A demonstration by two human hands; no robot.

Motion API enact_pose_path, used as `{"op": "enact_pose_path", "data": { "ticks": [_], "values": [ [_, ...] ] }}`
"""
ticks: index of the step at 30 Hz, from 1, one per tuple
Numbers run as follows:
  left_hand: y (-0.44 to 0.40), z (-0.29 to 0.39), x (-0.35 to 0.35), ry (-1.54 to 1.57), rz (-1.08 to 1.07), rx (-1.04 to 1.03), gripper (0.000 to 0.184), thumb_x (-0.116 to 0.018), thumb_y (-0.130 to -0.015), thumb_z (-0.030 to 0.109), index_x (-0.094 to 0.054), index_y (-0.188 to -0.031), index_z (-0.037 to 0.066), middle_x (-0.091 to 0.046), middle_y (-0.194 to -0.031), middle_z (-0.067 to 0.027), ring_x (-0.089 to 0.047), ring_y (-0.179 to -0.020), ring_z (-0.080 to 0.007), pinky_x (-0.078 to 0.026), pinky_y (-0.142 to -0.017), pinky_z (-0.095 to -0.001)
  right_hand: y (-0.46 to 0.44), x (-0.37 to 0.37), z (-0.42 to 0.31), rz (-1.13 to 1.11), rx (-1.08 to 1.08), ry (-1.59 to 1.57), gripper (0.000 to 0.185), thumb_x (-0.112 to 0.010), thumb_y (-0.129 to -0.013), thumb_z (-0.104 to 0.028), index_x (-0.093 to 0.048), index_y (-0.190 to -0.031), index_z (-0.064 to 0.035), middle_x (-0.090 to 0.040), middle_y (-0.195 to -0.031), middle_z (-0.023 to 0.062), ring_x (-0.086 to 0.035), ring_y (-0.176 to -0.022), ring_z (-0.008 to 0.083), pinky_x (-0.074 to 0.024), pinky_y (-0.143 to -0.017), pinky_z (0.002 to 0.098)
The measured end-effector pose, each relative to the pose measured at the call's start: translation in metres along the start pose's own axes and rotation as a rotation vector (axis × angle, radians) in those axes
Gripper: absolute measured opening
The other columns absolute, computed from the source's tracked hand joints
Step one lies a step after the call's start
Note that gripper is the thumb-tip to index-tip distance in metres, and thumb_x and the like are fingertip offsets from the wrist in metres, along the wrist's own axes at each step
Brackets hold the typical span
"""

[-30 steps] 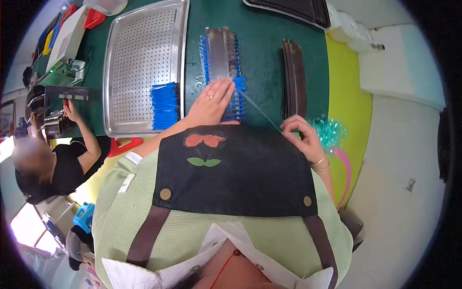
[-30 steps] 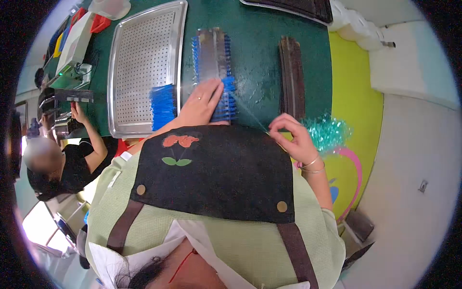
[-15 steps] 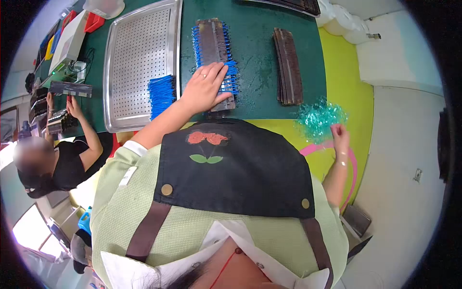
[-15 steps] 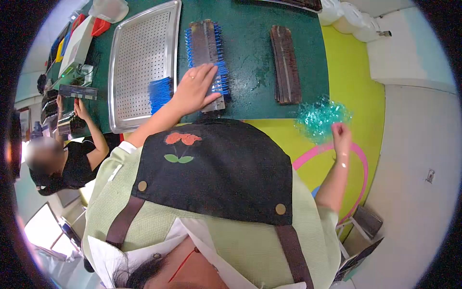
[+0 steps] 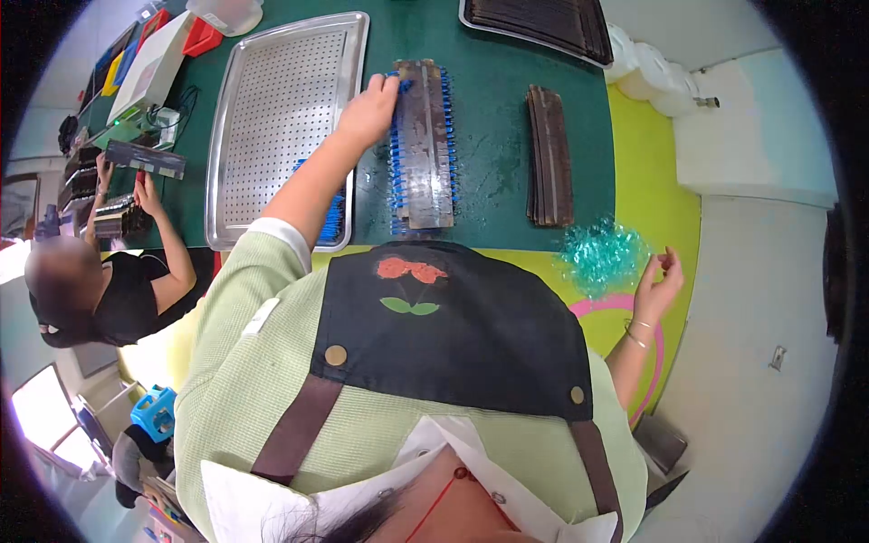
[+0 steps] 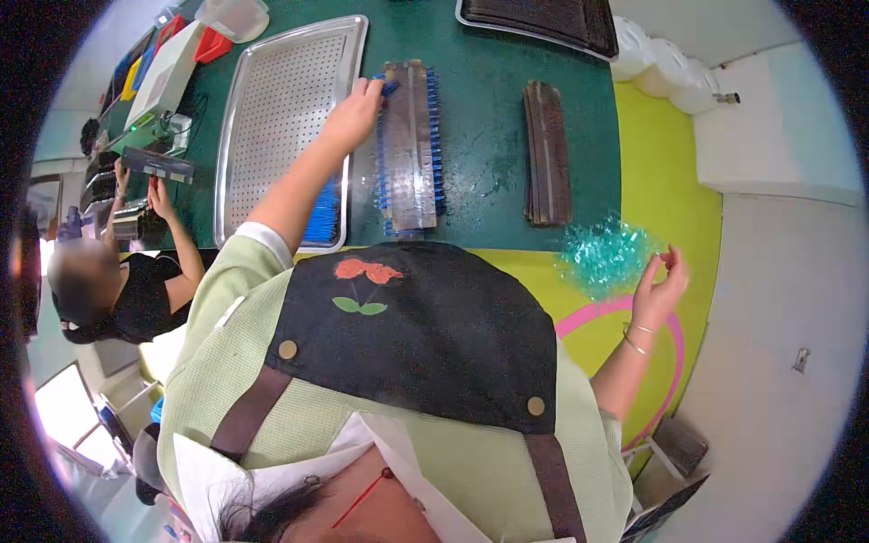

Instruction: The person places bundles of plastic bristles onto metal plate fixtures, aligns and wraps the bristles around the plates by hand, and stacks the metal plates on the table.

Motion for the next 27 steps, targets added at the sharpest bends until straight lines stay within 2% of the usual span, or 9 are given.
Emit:
{"op": "enact_pose_path", "data": {
  "ticks": [3, 6, 8, 14, 17, 18, 20, 22, 27],
  "values": [
    [0.004, -0.035, -0.015, 0.125, -0.097, 0.189, 0.029, -0.050, -0.092, 0.024, -0.048, -0.115, 0.006, -0.053, -0.083, -0.0075, -0.056, -0.067, -0.0227, -0.048, -0.057, -0.0338, -0.013, 0.006, -0.053, 0.083, 0.124, -0.063, 0.027, -0.056, -0.089, -0.011, -0.056, -0.115, -0.0028, -0.061, -0.096, 0.0091, -0.055, -0.088, 0.0197, -0.0445, -0.080, 0.0326],
    [0.049, -0.025, -0.027, 1.373, -0.308, 0.602, 0.030, -0.046, -0.096, 0.025, -0.047, -0.120, 0.006, -0.051, -0.080, -0.0012, -0.050, -0.064, -0.0140, -0.043, -0.053, -0.0296, -0.031, -0.024, -0.133, -0.113, 0.138, -0.576, 0.028, -0.051, -0.090, -0.005, -0.055, -0.117, -0.0004, -0.060, -0.108, 0.0120, -0.054, -0.107, 0.0235, -0.0404, -0.095, 0.0343],
    [0.081, 0.025, -0.003, 1.995, -0.588, 0.563, 0.033, -0.045, -0.097, 0.025, -0.045, -0.124, 0.006, -0.047, -0.080, 0.0022, -0.043, -0.062, -0.0087, -0.038, -0.054, -0.0260, -0.037, -0.052, -0.215, -0.334, 0.376, -0.657, 0.037, -0.048, -0.085, -0.001, -0.052, -0.122, 0.0006, -0.057, -0.118, 0.0137, -0.053, -0.112, 0.0262, -0.0375, -0.100, 0.0337],
    [0.141, 0.073, 0.030, 2.213, -0.688, 0.628, 0.031, -0.043, -0.097, 0.024, -0.047, -0.122, 0.006, -0.046, -0.078, 0.0017, -0.041, -0.061, -0.0093, -0.037, -0.057, -0.0253, -0.001, -0.128, -0.364, -0.764, 0.609, -0.889, 0.055, -0.046, -0.077, 0.002, -0.044, -0.132, -0.0006, -0.052, -0.127, 0.0152, -0.051, -0.116, 0.0258, -0.0365, -0.101, 0.0349],
    [0.156, 0.036, 0.007, 2.155, -0.759, 0.705, 0.031, -0.046, -0.095, 0.024, -0.048, -0.121, 0.006, -0.045, -0.077, 0.0018, -0.041, -0.061, -0.0091, -0.037, -0.058, -0.0253, 0.032, -0.159, -0.385, -1.193, 0.536, -0.929, 0.055, -0.046, -0.077, 0.002, -0.043, -0.132, -0.0007, -0.051, -0.128, 0.0160, -0.050, -0.116, 0.0264, -0.0371, -0.101, 0.0365],
    [0.160, 0.020, -0.004, 2.124, -0.801, 0.738, 0.032, -0.048, -0.094, 0.024, -0.049, -0.120, 0.006, -0.045, -0.076, 0.0019, -0.042, -0.061, -0.0090, -0.037, -0.058, -0.0253, 0.024, -0.159, -0.378, -0.996, 0.571, -0.842, 0.054, -0.049, -0.078, -0.001, -0.043, -0.132, -0.0014, -0.050, -0.128, 0.0165, -0.050, -0.114, 0.0278, -0.0381, -0.100, 0.0373],
    [0.147, -0.056, -0.033, 1.333, -0.715, 0.590, 0.032, -0.050, -0.091, 0.022, -0.048, -0.119, 0.007, -0.053, -0.082, -0.0054, -0.055, -0.070, -0.0165, -0.045, -0.063, -0.0331, 0.012, -0.151, -0.363, -0.601, 0.618, -0.655, 0.053, -0.054, -0.079, -0.007, -0.044, -0.131, -0.0028, -0.049, -0.128, 0.0176, -0.050, -0.111, 0.0306, -0.0402, -0.097, 0.0388],
    [0.122, -0.127, -0.054, 0.663, -0.307, 0.261, 0.030, -0.048, -0.088, 0.018, -0.050, -0.115, 0.005, -0.053, -0.081, -0.0125, -0.057, -0.075, -0.0228, -0.047, -0.071, -0.0385, 0.018, -0.149, -0.356, -0.537, 0.586, -0.531, 0.054, -0.058, -0.079, -0.012, -0.045, -0.131, -0.0036, -0.049, -0.128, 0.0179, -0.050, -0.109, 0.0316, -0.0408, -0.095, 0.0393],
    [0.103, -0.153, -0.074, 0.199, -0.317, 0.014, 0.036, -0.052, -0.084, 0.017, -0.050, -0.118, 0.006, -0.056, -0.098, -0.0173, -0.057, -0.090, -0.0343, -0.046, -0.080, -0.0445, 0.033, -0.142, -0.349, -0.395, 0.483, -0.224, 0.065, -0.071, -0.073, -0.029, -0.047, -0.129, -0.0059, -0.048, -0.126, 0.0188, -0.050, -0.104, 0.0347, -0.0421, -0.091, 0.0403]
  ]
}}
Point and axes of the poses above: each hand's wrist, its own y-axis away from the middle knuckle, its own x-axis out of the back of the hand, z = x × y, the point moved 8 cm from there along -y, towards the middle knuckle
